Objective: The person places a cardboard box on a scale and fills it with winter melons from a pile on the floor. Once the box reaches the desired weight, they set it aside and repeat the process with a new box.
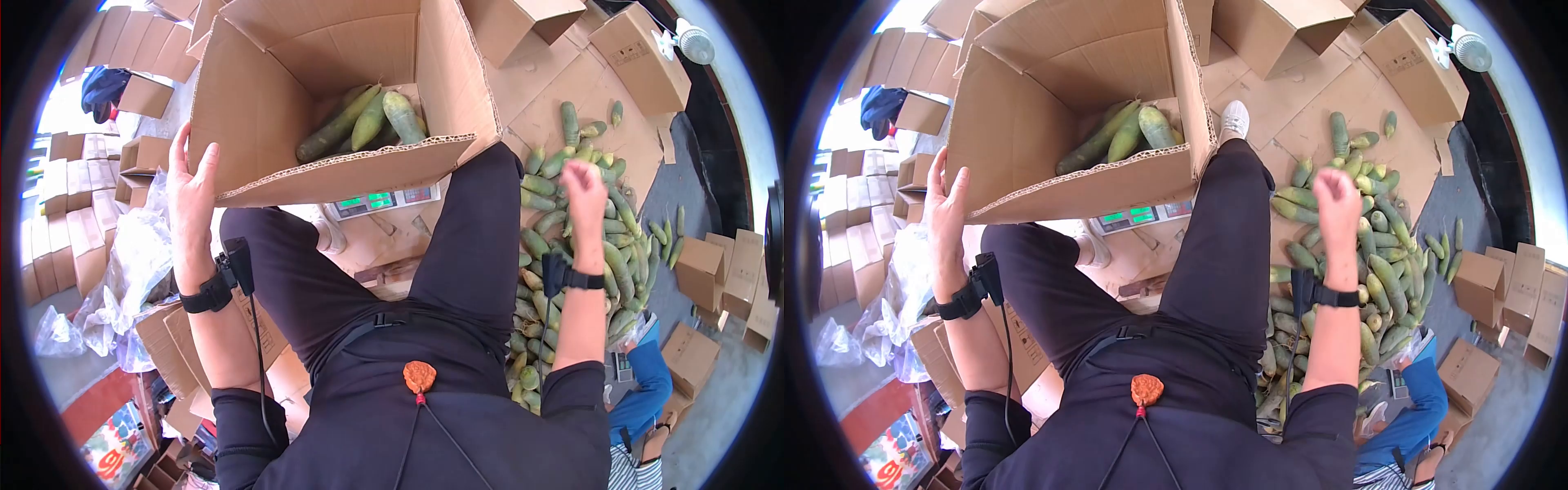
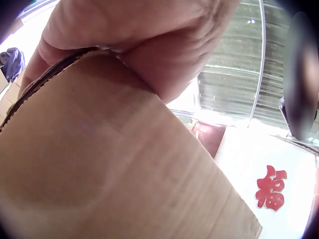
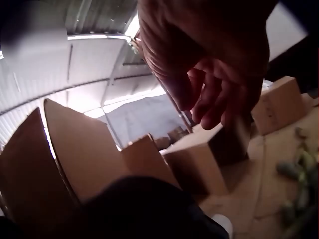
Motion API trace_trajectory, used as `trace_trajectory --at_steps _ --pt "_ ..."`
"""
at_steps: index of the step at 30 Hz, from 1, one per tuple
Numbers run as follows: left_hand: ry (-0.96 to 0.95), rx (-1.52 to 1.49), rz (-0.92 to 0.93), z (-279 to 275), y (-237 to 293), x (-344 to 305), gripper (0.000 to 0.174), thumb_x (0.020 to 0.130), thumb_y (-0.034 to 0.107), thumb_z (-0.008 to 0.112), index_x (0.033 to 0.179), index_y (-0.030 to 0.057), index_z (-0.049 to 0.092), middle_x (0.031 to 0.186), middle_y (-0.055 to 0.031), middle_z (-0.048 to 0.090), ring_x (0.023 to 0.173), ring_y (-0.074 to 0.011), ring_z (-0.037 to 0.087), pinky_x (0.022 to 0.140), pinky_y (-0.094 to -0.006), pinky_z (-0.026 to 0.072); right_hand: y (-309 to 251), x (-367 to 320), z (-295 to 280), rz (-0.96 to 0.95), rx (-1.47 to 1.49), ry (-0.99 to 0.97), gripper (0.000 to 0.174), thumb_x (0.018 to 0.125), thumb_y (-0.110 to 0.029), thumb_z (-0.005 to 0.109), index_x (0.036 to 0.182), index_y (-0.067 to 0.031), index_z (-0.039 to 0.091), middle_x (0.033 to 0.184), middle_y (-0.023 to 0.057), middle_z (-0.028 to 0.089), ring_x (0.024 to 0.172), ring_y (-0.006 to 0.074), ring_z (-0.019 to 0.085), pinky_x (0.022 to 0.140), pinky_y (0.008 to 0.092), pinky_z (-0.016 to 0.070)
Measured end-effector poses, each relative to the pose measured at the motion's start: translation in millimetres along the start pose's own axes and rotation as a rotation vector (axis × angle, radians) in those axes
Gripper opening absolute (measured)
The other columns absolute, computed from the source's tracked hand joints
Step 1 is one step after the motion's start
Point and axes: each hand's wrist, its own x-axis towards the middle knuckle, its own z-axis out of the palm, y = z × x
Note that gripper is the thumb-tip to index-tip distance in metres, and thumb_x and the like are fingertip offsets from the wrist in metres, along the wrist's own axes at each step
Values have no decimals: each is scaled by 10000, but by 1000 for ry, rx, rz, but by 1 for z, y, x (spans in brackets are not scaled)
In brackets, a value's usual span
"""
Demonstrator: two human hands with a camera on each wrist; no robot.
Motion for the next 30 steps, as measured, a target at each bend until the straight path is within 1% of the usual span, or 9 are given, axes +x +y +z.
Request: trace_trajectory --at_steps 3,7,12,15,19,21,23,27,30 --pt "1 -41 -20 1 3 -1 540 894 161 596 1380 57 384 1349 -172 457 1188 -213 494 987 -318 395 103 -52 -9 282 -73 -91 163 819 -42 606 977 -10 622 805 40 647 695 111 599 642 266 498" --pt "6 -48 -41 3 9 -3 535 894 149 596 1378 58 385 1322 -166 484 1171 -199 506 975 -307 404 217 -141 -12 416 -340 -168 119 797 -63 607 906 -28 643 696 33 624 589 119 582 567 270 488" --pt "8 -48 -24 2 4 -2 517 915 166 584 1381 62 386 1297 -140 512 1160 -171 508 980 -290 389 205 -199 -1 980 -178 -210 101 800 -77 583 874 -43 643 672 44 610 557 140 587 461 294 452" --pt "16 -41 -27 1 2 -2 513 919 160 581 1379 51 382 1293 -140 514 1154 -168 511 976 -286 391 201 -204 5 1001 -141 -218 95 805 -85 581 875 -43 630 682 48 605 543 139 576 429 287 430" --pt "16 -84 -14 -1 -4 -5 500 926 160 571 1377 51 383 1294 -139 513 1162 -171 504 985 -287 382 193 -180 8 945 -98 -230 94 813 -60 570 892 -38 616 698 36 598 530 130 560 430 272 420" --pt "1 -48 46 -4 -6 -9 496 932 160 561 1380 47 379 1295 -146 510 1175 -176 494 998 -291 372 196 -161 6 755 40 -205 115 832 -31 544 926 -45 610 716 17 595 550 108 554 442 251 411" --pt "-20 -28 74 -8 -4 -20 495 949 192 535 1396 65 364 1302 -172 497 1195 -190 480 1015 -315 361 151 -129 11 593 71 -113 112 855 -25 545 947 -50 605 738 0 600 578 88 550 461 231 404" --pt "-63 -125 31 -38 -31 -49 486 957 219 522 1401 93 367 1176 -66 567 1023 -110 523 878 -269 431 44 -68 8 346 171 -31 126 887 -114 601 999 -60 616 854 -9 613 703 78 572 595 200 436" --pt "49 21 -96 -80 -60 -79 561 896 117 602 1399 73 357 1243 -116 529 1128 -174 502 927 -291 406 -29 -37 9 103 -6 -24 204 906 -151 593 1078 -43 617 954 23 630 808 97 597 702 220 462"
